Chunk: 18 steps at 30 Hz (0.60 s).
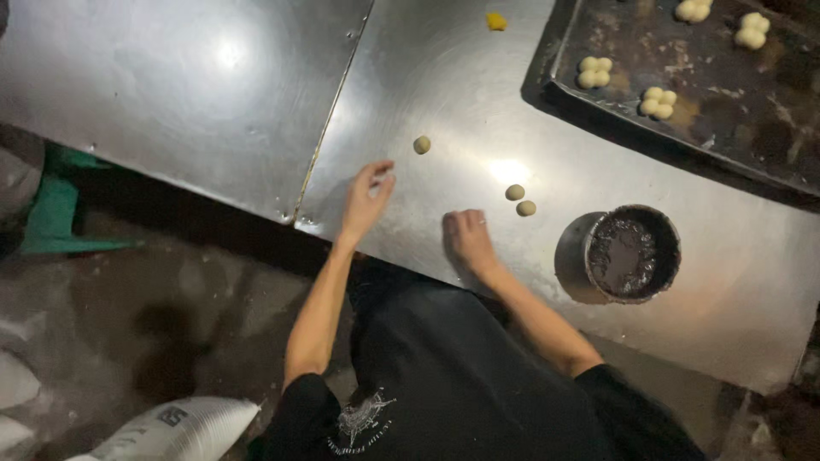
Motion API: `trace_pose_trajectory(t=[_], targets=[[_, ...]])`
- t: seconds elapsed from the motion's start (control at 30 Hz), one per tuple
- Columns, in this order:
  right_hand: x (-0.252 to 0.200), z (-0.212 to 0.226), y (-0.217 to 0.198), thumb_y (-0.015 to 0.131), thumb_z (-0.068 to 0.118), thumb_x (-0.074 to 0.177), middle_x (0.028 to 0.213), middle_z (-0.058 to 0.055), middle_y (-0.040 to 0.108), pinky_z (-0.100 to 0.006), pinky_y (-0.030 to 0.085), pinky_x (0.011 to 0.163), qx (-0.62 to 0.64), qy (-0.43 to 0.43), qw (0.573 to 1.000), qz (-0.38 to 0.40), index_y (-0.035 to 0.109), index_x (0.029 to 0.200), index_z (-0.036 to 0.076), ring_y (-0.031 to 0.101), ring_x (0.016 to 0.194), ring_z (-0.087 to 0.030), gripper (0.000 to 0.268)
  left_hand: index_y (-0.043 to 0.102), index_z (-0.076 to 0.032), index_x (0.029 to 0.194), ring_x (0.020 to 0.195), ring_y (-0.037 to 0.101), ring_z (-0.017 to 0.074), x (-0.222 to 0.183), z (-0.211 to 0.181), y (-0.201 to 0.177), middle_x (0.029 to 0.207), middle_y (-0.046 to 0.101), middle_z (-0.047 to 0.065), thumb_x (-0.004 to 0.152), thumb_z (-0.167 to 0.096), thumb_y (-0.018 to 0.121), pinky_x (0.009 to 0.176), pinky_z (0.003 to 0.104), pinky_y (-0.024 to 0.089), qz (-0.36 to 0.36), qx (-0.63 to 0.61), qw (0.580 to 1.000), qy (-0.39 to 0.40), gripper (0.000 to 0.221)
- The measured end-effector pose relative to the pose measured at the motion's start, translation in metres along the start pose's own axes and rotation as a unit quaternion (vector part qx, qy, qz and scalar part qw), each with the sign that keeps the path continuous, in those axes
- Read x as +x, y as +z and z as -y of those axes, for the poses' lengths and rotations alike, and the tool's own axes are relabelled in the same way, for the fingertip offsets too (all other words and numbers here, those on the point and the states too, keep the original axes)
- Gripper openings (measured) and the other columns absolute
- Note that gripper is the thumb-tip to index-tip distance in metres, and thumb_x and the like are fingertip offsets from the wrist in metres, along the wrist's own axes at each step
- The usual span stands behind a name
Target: The person fills small pieces of dough with a dark filling from a bowl and shapes them into round rolls on a metal table.
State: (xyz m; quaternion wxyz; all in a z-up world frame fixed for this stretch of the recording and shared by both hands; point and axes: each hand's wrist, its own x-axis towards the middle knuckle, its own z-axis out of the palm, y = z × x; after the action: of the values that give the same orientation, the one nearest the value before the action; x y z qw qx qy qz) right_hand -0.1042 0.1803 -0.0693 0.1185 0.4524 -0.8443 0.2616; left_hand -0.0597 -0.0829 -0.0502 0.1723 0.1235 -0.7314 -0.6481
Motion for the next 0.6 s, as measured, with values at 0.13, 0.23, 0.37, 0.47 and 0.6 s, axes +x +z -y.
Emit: trace_pose_trajectory(t=[0.13,0.23,0.37,0.47,0.6], targets=[[0.033,-0.015,0.012,0.061,-0.001,0.093,0.099,-0.019,0.056,-0.053,0.042,0.09,-0.063,0.112,0.991,-0.039,0.057,0.1,0.002,0.051,0.094,-0.039,0.009,0.068,-0.006,0.131,0.12,0.055,0.0357,0.063,0.04,0.014,0.127,0.065,0.015,0.098,-0.017,0.072,0.106,0.049,0.039,0.0,0.262,0.95,0.169,0.035],[0.025,0.011,0.009,0.063,-0.003,0.091,0.098,-0.02,0.055,-0.051,0.043,0.087,-0.001,0.135,0.988,-0.077,0.057,0.103,-0.001,0.05,0.093,-0.039,0.014,0.077,-0.013,0.112,0.123,0.045,0.043,0.077,0.055,0.04,0.134,0.062,0.018,0.086,-0.017,0.079,0.102,0.051,0.033,0.012,0.334,0.929,0.159,0.026],[-0.013,0.017,-0.027,0.066,0.001,0.084,0.105,-0.023,0.055,-0.043,0.052,0.074,0.137,0.184,0.967,-0.113,0.054,0.111,-0.006,0.053,0.095,-0.04,0.031,0.066,-0.006,0.119,0.128,0.052,0.0405,0.072,0.052,0.062,0.123,0.065,0.013,0.093,-0.011,0.077,0.108,0.046,0.042,0.059,0.229,0.945,0.226,0.029],[-0.037,-0.007,-0.051,0.072,0.012,0.092,0.104,-0.017,0.055,-0.039,0.054,0.072,0.156,0.323,0.921,-0.151,0.054,0.115,-0.004,0.061,0.087,-0.03,0.033,0.066,-0.006,0.118,0.106,0.071,0.0214,0.033,0.036,0.087,0.116,0.07,0.005,0.101,-0.015,0.069,0.094,0.033,0.057,0.055,0.164,0.985,0.019,0.02],[-0.045,-0.041,-0.09,0.077,0.016,0.1,0.109,-0.014,0.059,-0.039,0.054,0.08,-0.003,0.356,0.927,-0.118,0.062,0.112,0.001,0.06,0.091,-0.027,0.025,0.058,0.0,0.132,0.1,0.064,0.0185,0.001,0.01,0.14,0.111,0.068,0.008,0.102,-0.016,0.069,0.088,0.033,0.054,0.042,-0.078,0.993,-0.082,0.035]])
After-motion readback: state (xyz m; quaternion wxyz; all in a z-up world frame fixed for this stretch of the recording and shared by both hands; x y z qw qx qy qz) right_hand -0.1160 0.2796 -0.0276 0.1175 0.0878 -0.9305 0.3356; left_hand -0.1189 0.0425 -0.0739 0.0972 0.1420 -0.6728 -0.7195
